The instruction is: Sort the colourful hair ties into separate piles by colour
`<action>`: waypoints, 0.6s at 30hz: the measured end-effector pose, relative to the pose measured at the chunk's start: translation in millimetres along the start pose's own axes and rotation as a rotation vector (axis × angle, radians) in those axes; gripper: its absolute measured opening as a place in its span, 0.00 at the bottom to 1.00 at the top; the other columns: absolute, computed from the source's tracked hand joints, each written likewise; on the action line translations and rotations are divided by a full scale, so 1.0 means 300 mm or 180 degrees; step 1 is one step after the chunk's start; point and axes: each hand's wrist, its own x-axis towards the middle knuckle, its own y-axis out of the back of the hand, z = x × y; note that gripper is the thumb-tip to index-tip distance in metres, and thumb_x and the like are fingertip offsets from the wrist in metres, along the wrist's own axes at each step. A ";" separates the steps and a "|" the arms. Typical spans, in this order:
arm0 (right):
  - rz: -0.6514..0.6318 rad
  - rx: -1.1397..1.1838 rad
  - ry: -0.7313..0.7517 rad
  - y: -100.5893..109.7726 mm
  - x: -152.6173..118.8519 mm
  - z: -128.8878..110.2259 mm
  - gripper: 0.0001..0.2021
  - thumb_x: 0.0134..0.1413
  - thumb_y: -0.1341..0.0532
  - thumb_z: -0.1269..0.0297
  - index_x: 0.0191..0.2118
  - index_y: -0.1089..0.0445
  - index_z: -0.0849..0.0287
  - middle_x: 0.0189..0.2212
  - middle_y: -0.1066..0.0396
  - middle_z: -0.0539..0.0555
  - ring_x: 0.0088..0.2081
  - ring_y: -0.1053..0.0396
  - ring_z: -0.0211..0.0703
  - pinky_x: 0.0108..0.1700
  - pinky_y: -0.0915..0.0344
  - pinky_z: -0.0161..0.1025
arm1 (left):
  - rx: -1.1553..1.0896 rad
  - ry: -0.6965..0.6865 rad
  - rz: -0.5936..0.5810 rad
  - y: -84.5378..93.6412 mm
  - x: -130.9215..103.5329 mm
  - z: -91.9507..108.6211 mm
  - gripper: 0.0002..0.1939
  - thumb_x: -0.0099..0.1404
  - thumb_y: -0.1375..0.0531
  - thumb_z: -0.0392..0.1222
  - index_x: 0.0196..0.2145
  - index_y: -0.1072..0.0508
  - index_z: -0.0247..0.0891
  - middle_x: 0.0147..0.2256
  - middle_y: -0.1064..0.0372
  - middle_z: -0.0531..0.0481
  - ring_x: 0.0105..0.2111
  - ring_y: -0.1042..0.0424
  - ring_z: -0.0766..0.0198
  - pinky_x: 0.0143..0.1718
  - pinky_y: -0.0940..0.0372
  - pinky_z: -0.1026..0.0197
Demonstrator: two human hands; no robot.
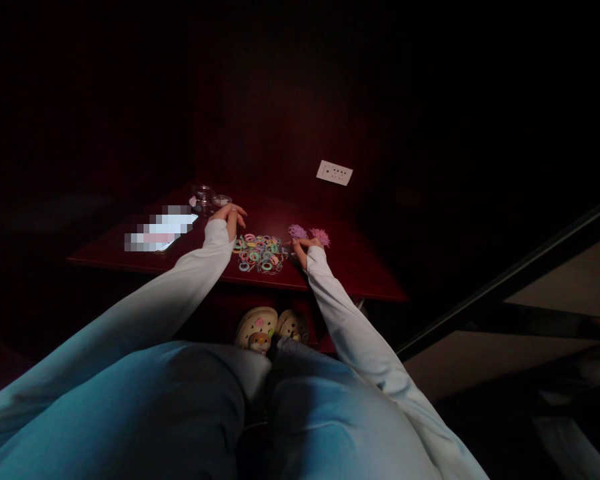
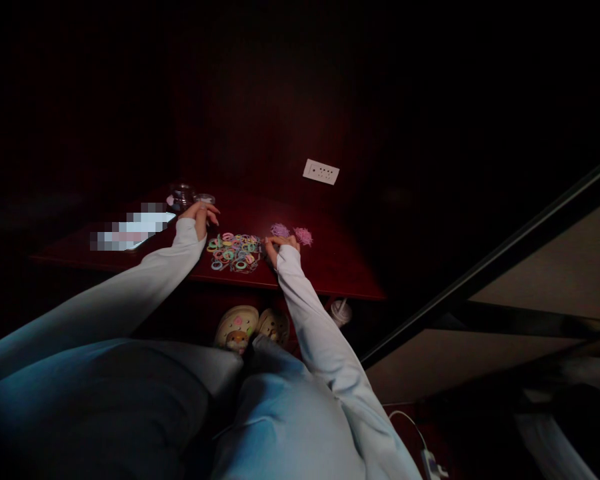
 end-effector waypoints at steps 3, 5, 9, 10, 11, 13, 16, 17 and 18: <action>-0.0007 -0.0393 0.0352 -0.034 -0.022 -0.076 0.16 0.69 0.39 0.50 0.47 0.16 0.50 0.46 0.21 0.55 0.52 0.35 0.53 0.59 0.42 0.49 | -0.0046 -0.0082 0.0022 0.002 0.001 0.000 0.21 0.74 0.50 0.52 0.28 0.24 0.44 0.22 0.29 0.49 0.27 0.25 0.56 0.38 0.29 0.52; -0.0313 -0.0510 0.0720 -0.054 -0.039 -0.126 0.15 0.68 0.37 0.51 0.52 0.18 0.47 0.51 0.23 0.53 0.54 0.37 0.52 0.60 0.43 0.48 | 0.0003 -0.0092 0.0054 0.002 -0.009 0.009 0.22 0.73 0.51 0.54 0.28 0.24 0.46 0.23 0.28 0.48 0.30 0.23 0.54 0.38 0.29 0.51; -0.0816 -0.0673 0.1170 -0.085 -0.047 -0.170 0.17 0.67 0.35 0.52 0.58 0.21 0.44 0.58 0.27 0.52 0.56 0.39 0.51 0.59 0.44 0.46 | 0.0033 -0.0149 0.0050 -0.003 -0.026 0.025 0.24 0.73 0.53 0.58 0.30 0.25 0.46 0.26 0.27 0.46 0.31 0.24 0.53 0.39 0.30 0.51; -0.0835 -0.0692 0.1129 -0.091 -0.043 -0.166 0.17 0.67 0.35 0.52 0.57 0.21 0.44 0.58 0.27 0.53 0.56 0.40 0.52 0.59 0.44 0.46 | 0.0030 -0.0156 -0.0013 -0.004 -0.027 0.025 0.24 0.73 0.53 0.58 0.30 0.26 0.45 0.26 0.28 0.47 0.30 0.25 0.54 0.39 0.30 0.51; -0.0816 -0.0705 0.1042 -0.096 -0.037 -0.158 0.16 0.67 0.35 0.52 0.56 0.20 0.45 0.58 0.26 0.53 0.57 0.40 0.52 0.60 0.44 0.47 | 0.0042 -0.0144 -0.0083 -0.004 -0.026 0.023 0.24 0.72 0.53 0.58 0.30 0.27 0.44 0.25 0.28 0.47 0.30 0.26 0.54 0.40 0.31 0.51; -0.0727 -0.0695 0.0841 -0.104 -0.023 -0.133 0.15 0.66 0.35 0.52 0.54 0.19 0.46 0.55 0.25 0.54 0.57 0.39 0.53 0.60 0.44 0.48 | 0.0117 -0.0102 -0.0257 -0.003 -0.022 0.017 0.22 0.72 0.52 0.57 0.29 0.27 0.44 0.25 0.28 0.48 0.30 0.27 0.55 0.40 0.32 0.52; -0.0546 -0.0525 0.0671 -0.107 -0.006 -0.089 0.13 0.65 0.34 0.58 0.51 0.17 0.50 0.51 0.23 0.55 0.57 0.37 0.52 0.61 0.43 0.48 | 0.0316 -0.0118 -0.0490 0.003 -0.017 0.007 0.17 0.70 0.48 0.51 0.30 0.26 0.44 0.26 0.26 0.49 0.32 0.26 0.56 0.42 0.32 0.53; -0.0493 -0.0413 0.0660 -0.107 -0.001 -0.076 0.13 0.64 0.35 0.60 0.50 0.17 0.51 0.50 0.23 0.55 0.56 0.35 0.52 0.61 0.43 0.47 | 0.0386 -0.0119 -0.0530 0.005 -0.016 0.004 0.15 0.69 0.47 0.48 0.30 0.25 0.44 0.27 0.26 0.50 0.32 0.26 0.56 0.42 0.32 0.54; -0.0440 -0.0278 0.0633 -0.106 0.003 -0.064 0.12 0.63 0.35 0.61 0.50 0.17 0.52 0.49 0.22 0.55 0.55 0.34 0.51 0.61 0.42 0.47 | 0.0450 -0.0103 -0.0554 0.005 -0.015 0.001 0.13 0.68 0.47 0.46 0.31 0.24 0.44 0.28 0.25 0.50 0.33 0.26 0.56 0.43 0.31 0.55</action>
